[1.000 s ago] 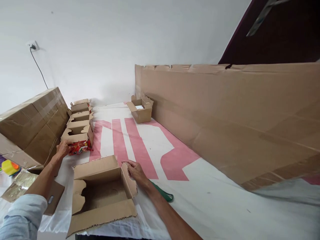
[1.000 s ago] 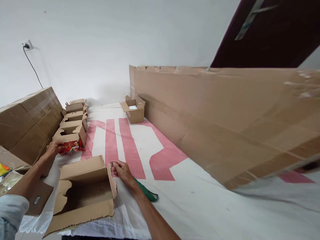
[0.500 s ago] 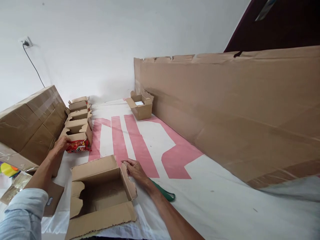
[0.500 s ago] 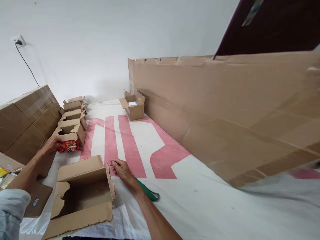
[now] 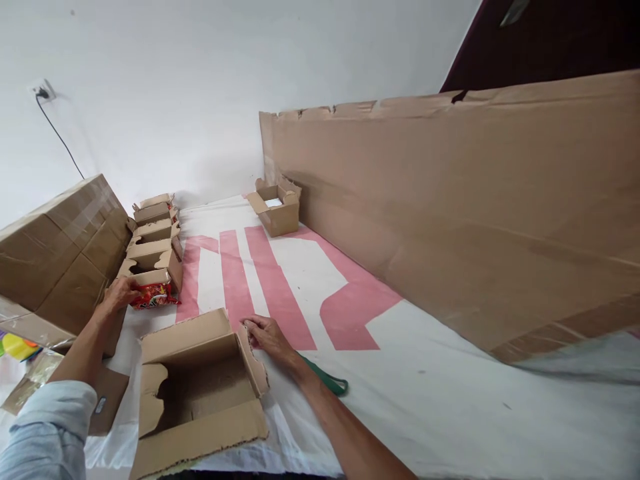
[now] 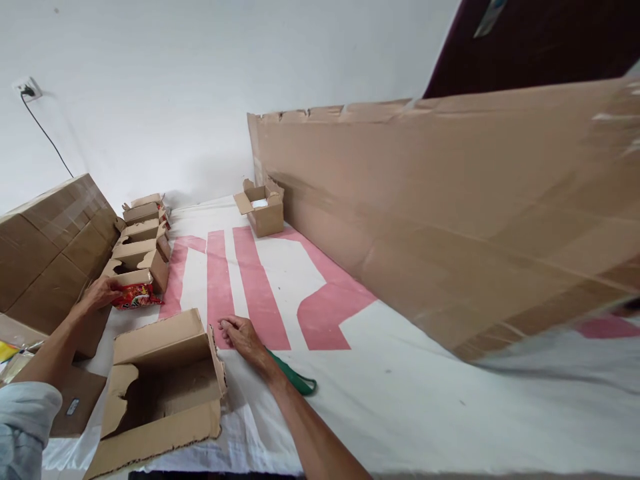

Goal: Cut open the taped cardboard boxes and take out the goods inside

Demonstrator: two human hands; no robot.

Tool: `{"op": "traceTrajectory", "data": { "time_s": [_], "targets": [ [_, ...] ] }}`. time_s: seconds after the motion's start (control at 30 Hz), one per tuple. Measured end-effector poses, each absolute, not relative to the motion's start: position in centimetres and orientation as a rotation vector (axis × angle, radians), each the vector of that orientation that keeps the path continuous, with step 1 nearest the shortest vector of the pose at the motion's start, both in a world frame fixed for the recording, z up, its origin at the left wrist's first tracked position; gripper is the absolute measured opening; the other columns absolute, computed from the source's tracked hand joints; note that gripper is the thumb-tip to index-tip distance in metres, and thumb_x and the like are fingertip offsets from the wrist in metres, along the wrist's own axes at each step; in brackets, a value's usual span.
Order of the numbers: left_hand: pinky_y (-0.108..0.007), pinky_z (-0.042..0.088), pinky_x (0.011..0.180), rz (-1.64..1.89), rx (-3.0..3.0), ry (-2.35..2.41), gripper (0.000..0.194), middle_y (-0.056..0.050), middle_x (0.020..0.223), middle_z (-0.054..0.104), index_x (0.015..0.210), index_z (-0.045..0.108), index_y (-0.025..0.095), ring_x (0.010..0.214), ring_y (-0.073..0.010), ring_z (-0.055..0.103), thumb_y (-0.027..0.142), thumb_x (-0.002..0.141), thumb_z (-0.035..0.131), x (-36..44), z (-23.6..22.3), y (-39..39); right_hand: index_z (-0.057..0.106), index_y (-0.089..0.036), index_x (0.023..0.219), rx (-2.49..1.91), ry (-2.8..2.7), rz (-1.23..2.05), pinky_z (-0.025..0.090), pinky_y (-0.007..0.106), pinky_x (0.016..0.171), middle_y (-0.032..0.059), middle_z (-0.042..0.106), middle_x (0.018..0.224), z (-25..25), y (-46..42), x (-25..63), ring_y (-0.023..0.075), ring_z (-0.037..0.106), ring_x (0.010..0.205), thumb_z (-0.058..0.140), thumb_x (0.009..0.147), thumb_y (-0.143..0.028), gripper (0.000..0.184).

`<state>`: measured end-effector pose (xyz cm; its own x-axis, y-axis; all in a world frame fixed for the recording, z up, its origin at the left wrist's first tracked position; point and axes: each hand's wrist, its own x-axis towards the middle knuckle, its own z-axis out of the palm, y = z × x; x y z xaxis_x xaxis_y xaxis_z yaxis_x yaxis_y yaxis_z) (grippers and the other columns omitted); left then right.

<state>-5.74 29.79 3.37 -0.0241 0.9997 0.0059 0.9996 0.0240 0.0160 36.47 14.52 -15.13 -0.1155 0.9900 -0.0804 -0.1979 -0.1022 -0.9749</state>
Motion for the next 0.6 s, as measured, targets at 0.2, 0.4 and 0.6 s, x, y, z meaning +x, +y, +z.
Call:
{"op": "traceTrajectory", "data": {
  "time_s": [0.2,0.4,0.6],
  "targets": [
    [-0.033,0.049,0.079,-0.022,2.230,2.261,0.033,-0.009,0.110,0.075,0.097,0.081,0.024,0.102,-0.0298,0.069,0.042,0.070,0.083,-5.7,4.4,29.3,0.078,-0.019,0.095,-1.062,-1.112,1.422,0.048,0.032,0.062,0.0007,0.063,0.071,-14.8,14.3,36.5,0.0173,0.055,0.064,0.070,0.081,-0.058,0.042],
    [-0.032,0.050,0.080,-0.007,2.294,2.111,0.025,-0.007,0.099,0.074,0.082,0.083,0.023,0.098,-0.0281,0.069,0.044,0.072,0.077,-5.4,4.9,28.3,0.078,-0.018,0.094,-1.058,-1.123,1.422,0.048,0.031,0.062,0.0001,0.062,0.070,-13.9,13.9,36.7,0.0167,0.055,0.063,0.071,0.081,-0.057,0.042],
    [-0.034,0.056,0.081,0.037,2.308,1.969,0.021,-0.007,0.092,0.073,0.069,0.079,0.021,0.090,-0.0278,0.069,0.041,0.065,0.077,-5.6,6.2,28.8,0.074,-0.017,0.086,-1.039,-1.117,1.407,0.047,0.033,0.063,0.0028,0.063,0.070,-13.1,13.4,36.7,0.0192,0.055,0.066,0.073,0.085,-0.058,0.040]
  ]
}}
